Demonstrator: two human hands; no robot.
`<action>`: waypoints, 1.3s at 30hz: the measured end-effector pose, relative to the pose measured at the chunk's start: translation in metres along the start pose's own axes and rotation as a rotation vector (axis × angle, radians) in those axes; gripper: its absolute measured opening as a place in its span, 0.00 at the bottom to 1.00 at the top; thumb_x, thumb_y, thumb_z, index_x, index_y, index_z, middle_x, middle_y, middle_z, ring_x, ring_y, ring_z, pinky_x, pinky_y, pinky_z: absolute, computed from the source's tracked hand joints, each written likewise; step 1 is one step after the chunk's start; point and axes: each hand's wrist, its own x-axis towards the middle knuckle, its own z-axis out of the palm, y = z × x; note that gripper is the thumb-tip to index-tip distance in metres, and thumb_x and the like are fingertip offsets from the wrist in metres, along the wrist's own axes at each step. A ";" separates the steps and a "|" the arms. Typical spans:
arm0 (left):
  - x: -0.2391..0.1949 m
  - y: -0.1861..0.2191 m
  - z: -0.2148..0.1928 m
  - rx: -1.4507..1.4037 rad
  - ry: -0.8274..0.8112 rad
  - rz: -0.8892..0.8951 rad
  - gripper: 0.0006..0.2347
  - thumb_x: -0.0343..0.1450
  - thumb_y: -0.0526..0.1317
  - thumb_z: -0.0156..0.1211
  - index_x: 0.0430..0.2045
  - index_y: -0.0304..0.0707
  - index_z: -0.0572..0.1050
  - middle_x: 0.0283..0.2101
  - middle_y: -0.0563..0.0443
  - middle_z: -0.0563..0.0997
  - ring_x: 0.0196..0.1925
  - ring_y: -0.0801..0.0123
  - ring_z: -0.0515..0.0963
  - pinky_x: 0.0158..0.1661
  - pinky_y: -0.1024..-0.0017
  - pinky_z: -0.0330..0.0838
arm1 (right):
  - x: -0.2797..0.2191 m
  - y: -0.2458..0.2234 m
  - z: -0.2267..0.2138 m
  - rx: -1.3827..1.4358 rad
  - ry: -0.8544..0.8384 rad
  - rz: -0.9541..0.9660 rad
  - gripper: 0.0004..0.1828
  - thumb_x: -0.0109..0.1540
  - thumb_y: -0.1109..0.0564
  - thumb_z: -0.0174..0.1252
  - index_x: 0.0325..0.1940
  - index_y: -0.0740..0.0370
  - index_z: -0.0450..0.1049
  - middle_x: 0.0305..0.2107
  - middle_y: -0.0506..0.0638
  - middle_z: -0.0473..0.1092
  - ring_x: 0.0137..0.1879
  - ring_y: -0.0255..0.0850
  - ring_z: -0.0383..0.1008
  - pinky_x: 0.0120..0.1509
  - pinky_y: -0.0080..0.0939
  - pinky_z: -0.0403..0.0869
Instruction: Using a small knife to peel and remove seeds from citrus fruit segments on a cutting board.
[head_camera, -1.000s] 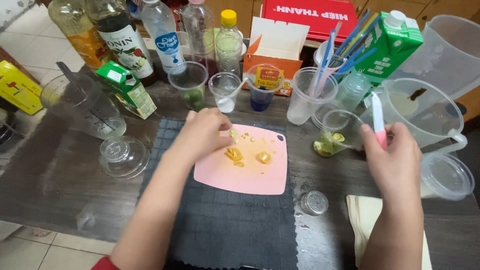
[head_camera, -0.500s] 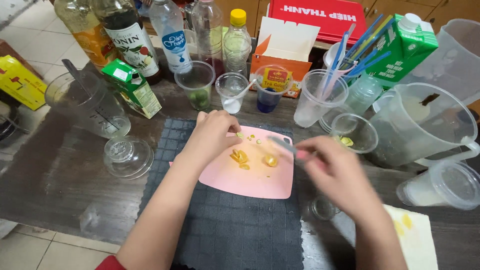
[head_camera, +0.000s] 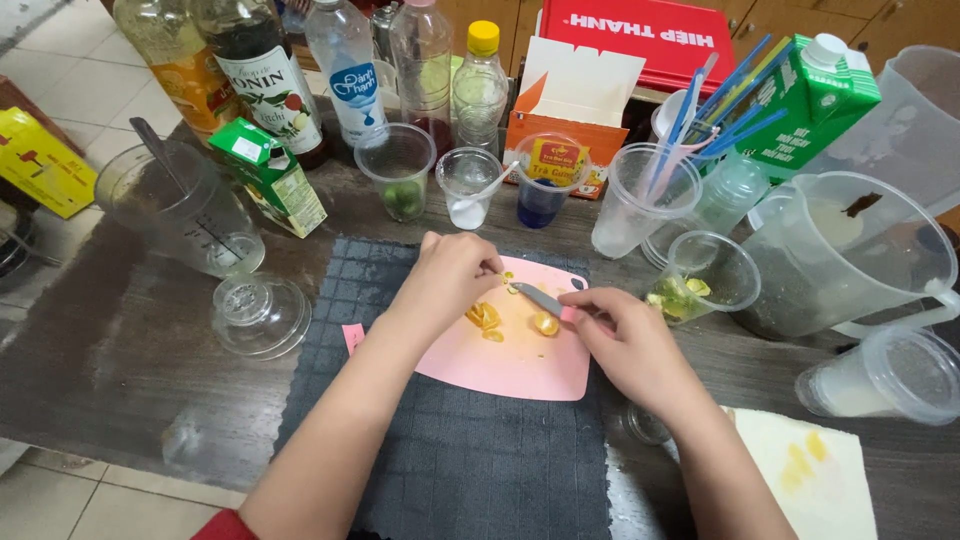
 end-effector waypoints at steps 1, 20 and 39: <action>-0.002 0.002 -0.003 0.000 0.001 -0.001 0.03 0.67 0.35 0.65 0.29 0.46 0.84 0.28 0.53 0.82 0.40 0.60 0.82 0.50 0.65 0.64 | 0.000 0.001 -0.002 0.000 -0.001 -0.001 0.17 0.62 0.60 0.55 0.52 0.58 0.83 0.38 0.59 0.81 0.50 0.52 0.83 0.57 0.49 0.77; -0.021 0.013 -0.034 -0.106 -0.070 -0.019 0.08 0.65 0.34 0.68 0.37 0.41 0.84 0.33 0.51 0.84 0.42 0.61 0.83 0.49 0.65 0.61 | 0.011 0.018 0.004 -0.024 0.042 -0.183 0.19 0.63 0.66 0.55 0.56 0.62 0.80 0.41 0.57 0.77 0.44 0.49 0.81 0.51 0.49 0.79; -0.011 -0.001 -0.015 0.040 -0.014 0.055 0.02 0.66 0.40 0.69 0.25 0.46 0.83 0.30 0.53 0.79 0.42 0.61 0.79 0.48 0.63 0.61 | 0.014 0.031 0.013 -0.179 0.022 -0.145 0.15 0.65 0.55 0.58 0.55 0.54 0.79 0.36 0.54 0.75 0.49 0.52 0.80 0.54 0.48 0.77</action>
